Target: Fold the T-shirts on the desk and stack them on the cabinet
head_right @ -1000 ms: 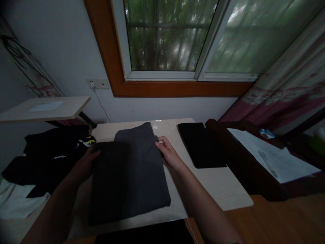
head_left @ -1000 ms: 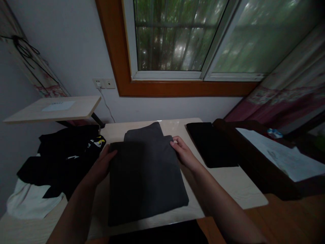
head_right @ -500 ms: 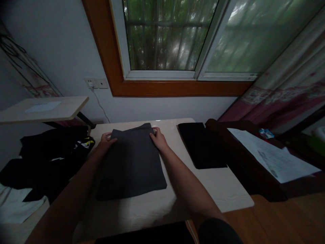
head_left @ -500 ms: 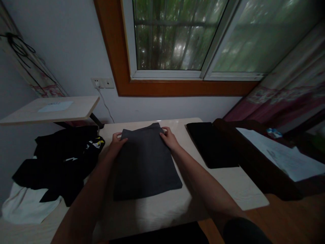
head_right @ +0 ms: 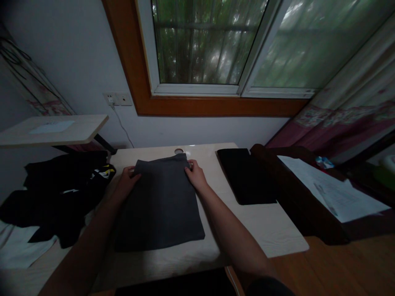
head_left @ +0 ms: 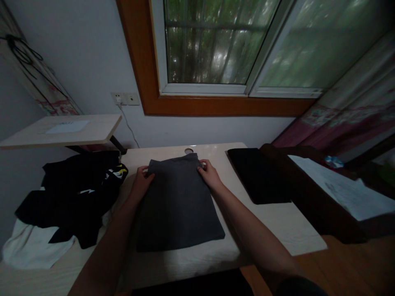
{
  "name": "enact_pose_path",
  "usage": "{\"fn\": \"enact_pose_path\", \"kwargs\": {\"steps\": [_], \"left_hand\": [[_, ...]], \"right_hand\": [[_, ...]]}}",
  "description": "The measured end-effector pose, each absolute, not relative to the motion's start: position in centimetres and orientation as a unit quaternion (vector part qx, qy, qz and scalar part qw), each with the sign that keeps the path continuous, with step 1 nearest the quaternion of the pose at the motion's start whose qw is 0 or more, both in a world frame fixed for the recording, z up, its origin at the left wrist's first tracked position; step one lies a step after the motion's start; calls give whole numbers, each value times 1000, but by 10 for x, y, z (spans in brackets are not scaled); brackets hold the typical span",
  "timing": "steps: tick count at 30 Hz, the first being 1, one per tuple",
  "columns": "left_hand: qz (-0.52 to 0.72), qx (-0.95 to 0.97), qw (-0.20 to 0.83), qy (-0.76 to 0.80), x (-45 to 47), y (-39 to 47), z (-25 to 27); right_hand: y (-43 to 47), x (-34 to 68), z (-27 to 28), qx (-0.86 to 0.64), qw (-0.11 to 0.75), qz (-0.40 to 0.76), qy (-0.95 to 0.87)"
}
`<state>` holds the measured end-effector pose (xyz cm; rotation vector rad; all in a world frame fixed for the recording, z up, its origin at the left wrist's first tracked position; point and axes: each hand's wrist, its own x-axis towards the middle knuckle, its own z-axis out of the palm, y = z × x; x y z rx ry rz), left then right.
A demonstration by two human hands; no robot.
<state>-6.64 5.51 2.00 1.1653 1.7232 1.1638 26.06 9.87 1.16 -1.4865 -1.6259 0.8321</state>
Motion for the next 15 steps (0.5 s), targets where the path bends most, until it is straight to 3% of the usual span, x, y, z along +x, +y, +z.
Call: {"fn": "enact_pose_path", "kwargs": {"steps": [7, 15], "left_hand": [[478, 457, 395, 638, -70, 47, 10], [522, 471, 423, 572, -68, 59, 35]], "right_hand": [[79, 268, 10, -562, 398, 349, -635], [94, 262, 16, -478, 465, 376, -644]]}}
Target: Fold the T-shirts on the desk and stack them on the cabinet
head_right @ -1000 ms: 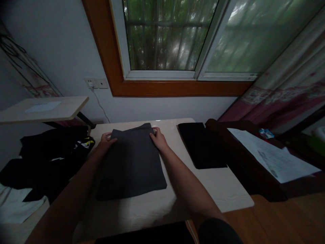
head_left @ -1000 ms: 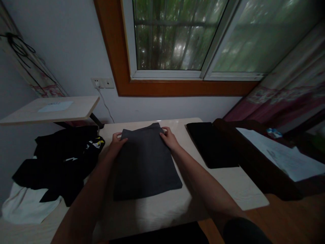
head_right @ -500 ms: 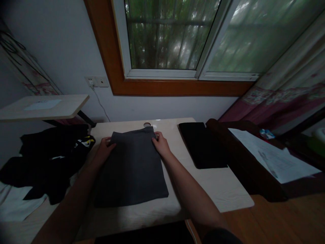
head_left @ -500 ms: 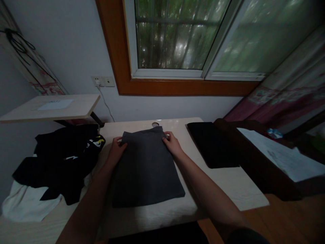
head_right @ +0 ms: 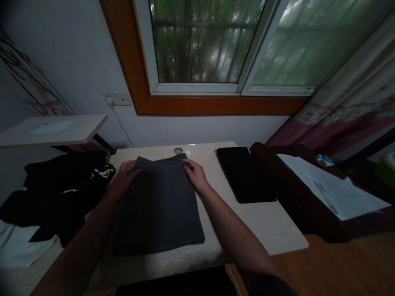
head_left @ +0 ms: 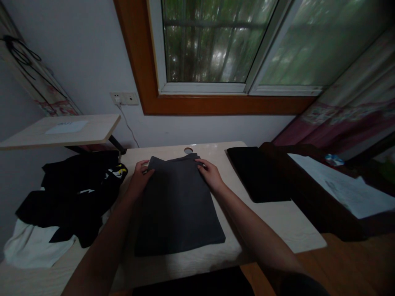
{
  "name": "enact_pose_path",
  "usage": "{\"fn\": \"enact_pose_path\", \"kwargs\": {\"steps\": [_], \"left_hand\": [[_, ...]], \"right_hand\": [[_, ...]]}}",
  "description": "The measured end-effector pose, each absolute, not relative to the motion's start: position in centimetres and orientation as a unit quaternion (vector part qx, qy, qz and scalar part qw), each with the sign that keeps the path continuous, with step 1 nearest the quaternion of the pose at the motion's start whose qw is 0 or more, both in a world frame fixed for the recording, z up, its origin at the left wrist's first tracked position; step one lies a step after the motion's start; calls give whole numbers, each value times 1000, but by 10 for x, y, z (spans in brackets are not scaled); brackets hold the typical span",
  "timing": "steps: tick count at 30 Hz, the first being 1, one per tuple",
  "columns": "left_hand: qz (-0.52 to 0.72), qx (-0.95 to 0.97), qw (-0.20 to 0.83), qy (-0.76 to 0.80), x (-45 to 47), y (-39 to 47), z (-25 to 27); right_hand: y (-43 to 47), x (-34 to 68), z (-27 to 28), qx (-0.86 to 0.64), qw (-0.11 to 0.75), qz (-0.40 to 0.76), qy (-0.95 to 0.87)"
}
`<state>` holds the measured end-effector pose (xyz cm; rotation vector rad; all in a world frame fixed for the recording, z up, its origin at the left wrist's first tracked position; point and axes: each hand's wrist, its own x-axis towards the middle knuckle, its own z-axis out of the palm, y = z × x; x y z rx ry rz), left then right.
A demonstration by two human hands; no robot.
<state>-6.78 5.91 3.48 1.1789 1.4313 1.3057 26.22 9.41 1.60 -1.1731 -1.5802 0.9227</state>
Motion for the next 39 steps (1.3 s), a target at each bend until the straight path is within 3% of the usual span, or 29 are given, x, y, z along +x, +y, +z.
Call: {"fn": "enact_pose_path", "kwargs": {"steps": [6, 11, 18, 26, 31, 39], "left_hand": [[565, 441, 391, 578, -70, 89, 41], [523, 437, 388, 620, -77, 108, 22], [520, 459, 344, 633, -81, 118, 15], [485, 530, 208, 664, -78, 115, 24], [371, 718, 68, 585, -45, 90, 40], [226, 819, 80, 521, -1, 73, 24]], "right_hand": [[123, 256, 27, -455, 541, 419, -570], [146, 255, 17, -537, 428, 428, -588], [149, 253, 20, -531, 448, 341, -633], [143, 236, 21, -583, 322, 235, -708], [115, 215, 31, -599, 300, 80, -738], [98, 184, 23, -491, 190, 72, -847]]}}
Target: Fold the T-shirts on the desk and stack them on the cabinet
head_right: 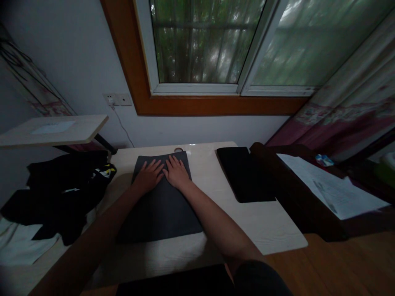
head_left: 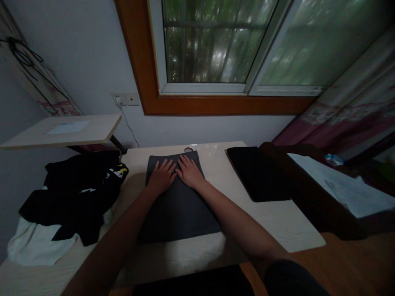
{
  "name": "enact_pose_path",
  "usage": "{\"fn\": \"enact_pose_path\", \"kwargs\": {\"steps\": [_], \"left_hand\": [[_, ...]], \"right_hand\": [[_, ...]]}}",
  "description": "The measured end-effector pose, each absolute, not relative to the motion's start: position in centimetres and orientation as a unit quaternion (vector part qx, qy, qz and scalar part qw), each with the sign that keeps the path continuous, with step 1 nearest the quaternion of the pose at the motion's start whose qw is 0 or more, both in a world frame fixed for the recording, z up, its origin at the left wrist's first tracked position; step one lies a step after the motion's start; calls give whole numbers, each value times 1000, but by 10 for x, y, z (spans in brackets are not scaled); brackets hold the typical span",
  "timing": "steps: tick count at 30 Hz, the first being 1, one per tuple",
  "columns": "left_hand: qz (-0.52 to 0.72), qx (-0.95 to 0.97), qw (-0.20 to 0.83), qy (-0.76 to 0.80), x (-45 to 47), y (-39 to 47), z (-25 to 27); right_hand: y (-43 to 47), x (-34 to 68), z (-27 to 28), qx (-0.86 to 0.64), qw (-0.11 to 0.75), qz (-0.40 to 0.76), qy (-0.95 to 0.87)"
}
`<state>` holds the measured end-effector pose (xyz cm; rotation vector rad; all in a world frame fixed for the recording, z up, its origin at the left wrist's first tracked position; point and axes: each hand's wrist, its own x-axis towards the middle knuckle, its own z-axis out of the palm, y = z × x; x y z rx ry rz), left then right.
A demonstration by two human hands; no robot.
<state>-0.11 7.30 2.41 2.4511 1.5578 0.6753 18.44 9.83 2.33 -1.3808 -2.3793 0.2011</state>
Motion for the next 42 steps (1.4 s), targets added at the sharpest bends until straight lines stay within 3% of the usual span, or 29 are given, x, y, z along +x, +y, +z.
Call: {"fn": "enact_pose_path", "kwargs": {"steps": [11, 19, 34, 42], "left_hand": [[225, 762, 91, 600, -57, 84, 12], [202, 746, 42, 633, -94, 55, 2], [170, 792, 51, 584, -118, -16, 3], [228, 816, 92, 523, -121, -18, 7]], "right_hand": [[111, 226, 11, -565, 177, 76, -803], [98, 265, 4, -572, 167, 96, -797], [31, 310, 4, -534, 208, 106, -813], [21, 313, 8, -505, 236, 109, -823]]}}
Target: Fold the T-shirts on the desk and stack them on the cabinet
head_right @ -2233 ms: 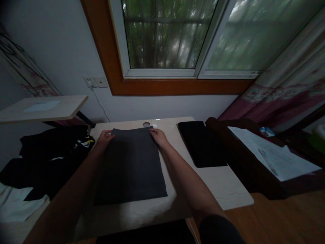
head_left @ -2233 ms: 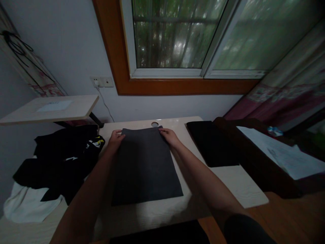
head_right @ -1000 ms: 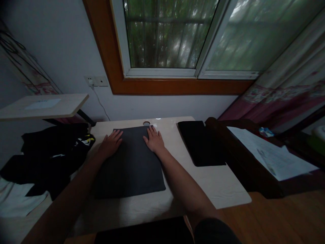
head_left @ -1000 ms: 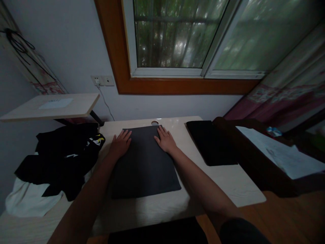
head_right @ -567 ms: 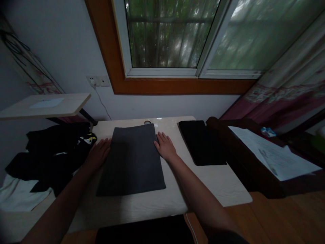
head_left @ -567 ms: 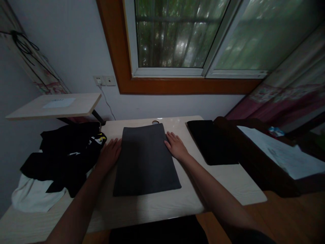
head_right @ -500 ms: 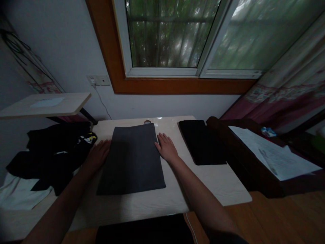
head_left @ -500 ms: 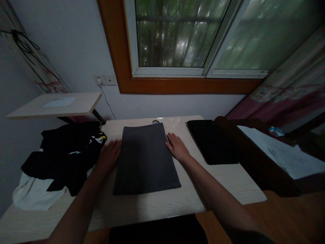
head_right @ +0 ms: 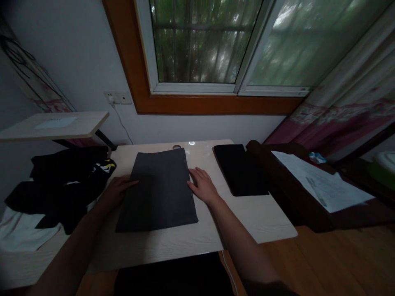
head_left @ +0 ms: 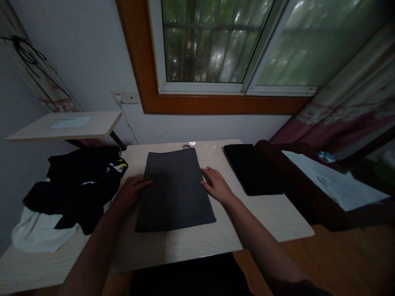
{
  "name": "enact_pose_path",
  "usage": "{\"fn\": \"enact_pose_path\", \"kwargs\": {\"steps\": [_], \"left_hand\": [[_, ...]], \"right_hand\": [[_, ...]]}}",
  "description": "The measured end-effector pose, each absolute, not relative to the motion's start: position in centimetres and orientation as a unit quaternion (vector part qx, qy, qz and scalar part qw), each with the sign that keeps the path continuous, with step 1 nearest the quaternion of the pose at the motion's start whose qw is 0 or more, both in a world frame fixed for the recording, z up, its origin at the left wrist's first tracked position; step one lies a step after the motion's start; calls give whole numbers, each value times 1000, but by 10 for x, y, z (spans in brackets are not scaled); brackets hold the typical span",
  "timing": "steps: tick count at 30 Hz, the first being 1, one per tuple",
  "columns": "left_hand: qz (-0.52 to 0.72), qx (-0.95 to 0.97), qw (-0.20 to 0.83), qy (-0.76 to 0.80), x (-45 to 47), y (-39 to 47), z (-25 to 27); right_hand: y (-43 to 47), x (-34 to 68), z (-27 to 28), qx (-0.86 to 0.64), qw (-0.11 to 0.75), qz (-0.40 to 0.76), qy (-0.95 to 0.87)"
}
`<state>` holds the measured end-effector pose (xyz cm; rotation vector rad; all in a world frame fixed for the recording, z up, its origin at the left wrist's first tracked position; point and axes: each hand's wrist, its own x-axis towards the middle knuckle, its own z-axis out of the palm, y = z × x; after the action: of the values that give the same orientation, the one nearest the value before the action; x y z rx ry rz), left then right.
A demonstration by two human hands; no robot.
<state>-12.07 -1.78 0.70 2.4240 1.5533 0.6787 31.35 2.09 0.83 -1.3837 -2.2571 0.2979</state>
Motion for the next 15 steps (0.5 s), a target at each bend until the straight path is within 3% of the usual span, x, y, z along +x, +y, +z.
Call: {"fn": "enact_pose_path", "kwargs": {"steps": [15], "left_hand": [[244, 783, 144, 554, -127, -18, 5]], "right_hand": [[21, 315, 8, -473, 259, 104, -836]]}}
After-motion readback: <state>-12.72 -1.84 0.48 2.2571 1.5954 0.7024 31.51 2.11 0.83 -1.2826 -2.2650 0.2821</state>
